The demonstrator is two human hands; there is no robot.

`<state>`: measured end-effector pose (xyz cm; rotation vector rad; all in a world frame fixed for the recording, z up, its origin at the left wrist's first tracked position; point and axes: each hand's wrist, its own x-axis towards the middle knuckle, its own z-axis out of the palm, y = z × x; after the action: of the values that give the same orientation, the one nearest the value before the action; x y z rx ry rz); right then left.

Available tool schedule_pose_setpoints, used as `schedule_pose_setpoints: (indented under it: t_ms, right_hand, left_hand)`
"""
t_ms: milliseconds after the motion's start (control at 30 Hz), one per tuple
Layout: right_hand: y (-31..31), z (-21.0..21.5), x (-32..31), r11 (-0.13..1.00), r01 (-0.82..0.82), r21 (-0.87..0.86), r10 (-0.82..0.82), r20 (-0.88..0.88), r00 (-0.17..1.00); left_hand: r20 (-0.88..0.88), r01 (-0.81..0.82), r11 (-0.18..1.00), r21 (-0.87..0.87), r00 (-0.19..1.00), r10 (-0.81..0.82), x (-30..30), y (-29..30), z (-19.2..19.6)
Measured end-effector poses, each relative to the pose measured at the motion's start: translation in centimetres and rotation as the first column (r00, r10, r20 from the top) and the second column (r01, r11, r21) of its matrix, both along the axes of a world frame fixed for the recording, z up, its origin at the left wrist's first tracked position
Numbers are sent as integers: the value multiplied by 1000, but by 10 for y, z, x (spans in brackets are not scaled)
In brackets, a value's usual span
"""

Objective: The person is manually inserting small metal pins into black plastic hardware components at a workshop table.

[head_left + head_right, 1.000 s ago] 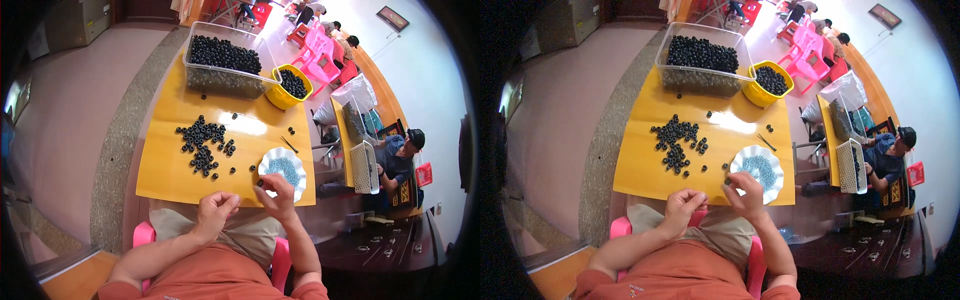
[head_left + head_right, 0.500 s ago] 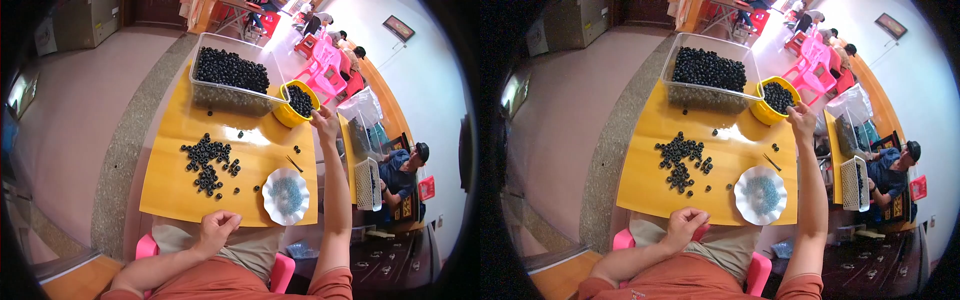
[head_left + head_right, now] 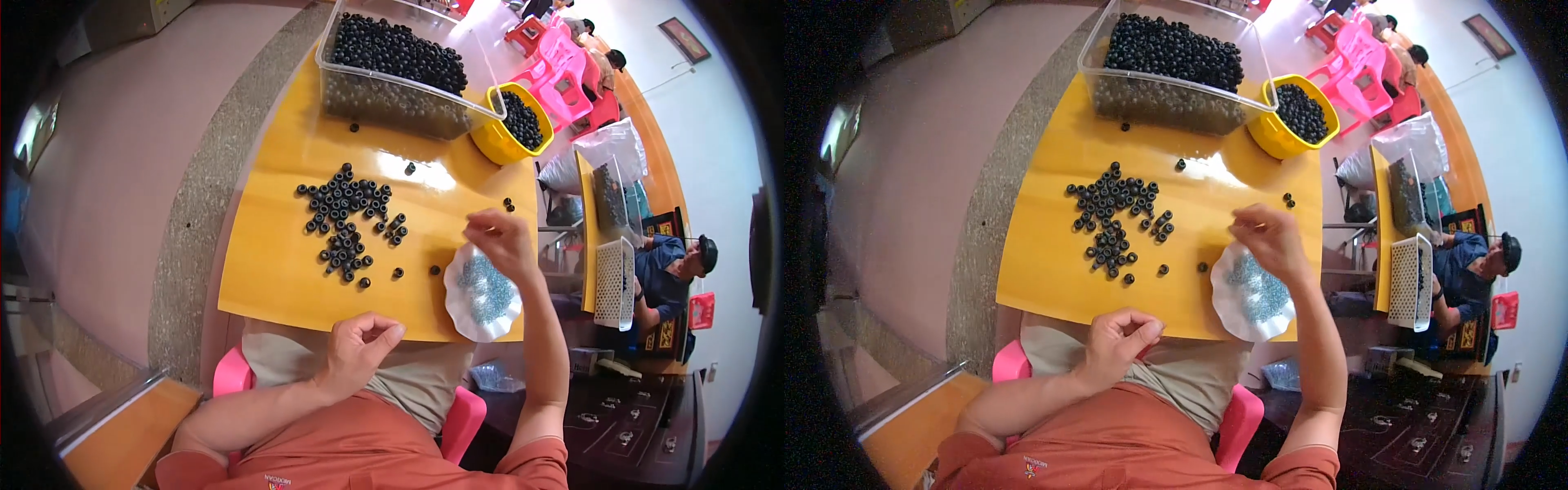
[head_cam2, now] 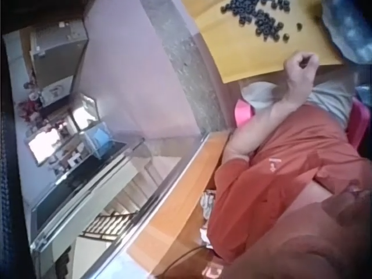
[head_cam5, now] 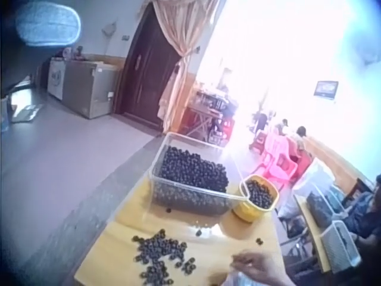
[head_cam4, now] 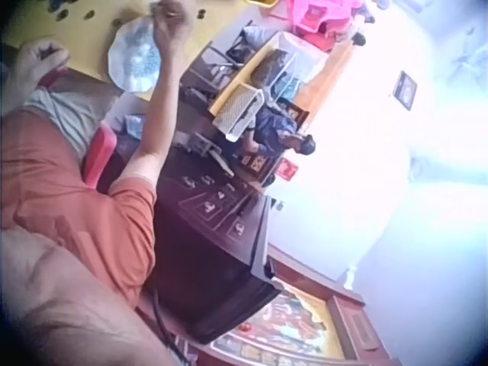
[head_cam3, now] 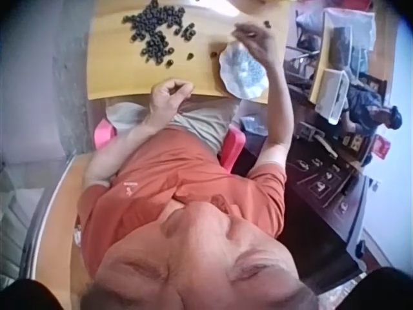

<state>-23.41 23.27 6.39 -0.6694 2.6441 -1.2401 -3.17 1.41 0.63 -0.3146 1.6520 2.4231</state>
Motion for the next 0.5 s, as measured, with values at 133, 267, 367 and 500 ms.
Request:
schedule_pose_setpoints:
  t_ms: [133,267,367,500]
  right_hand:
    - [-23,15,36,931,-175,319,257,-236,937]
    - [-32,18,54,849,-167,501,290,-178,940]
    - [-35,19,64,779,-137,612,313,-190,931]
    - [-39,5,71,771,-113,627,338,-252,907]
  left_hand:
    - [2,13,1000,4,1000,-13,3,4,-5]
    - [-6,19,1000,3,1000,-19,5,7,-5]
    - [-22,6,1000,18,1000,-5,6,8,-2]
    - [-57,-11,999,34,998,13,9,10,-5]
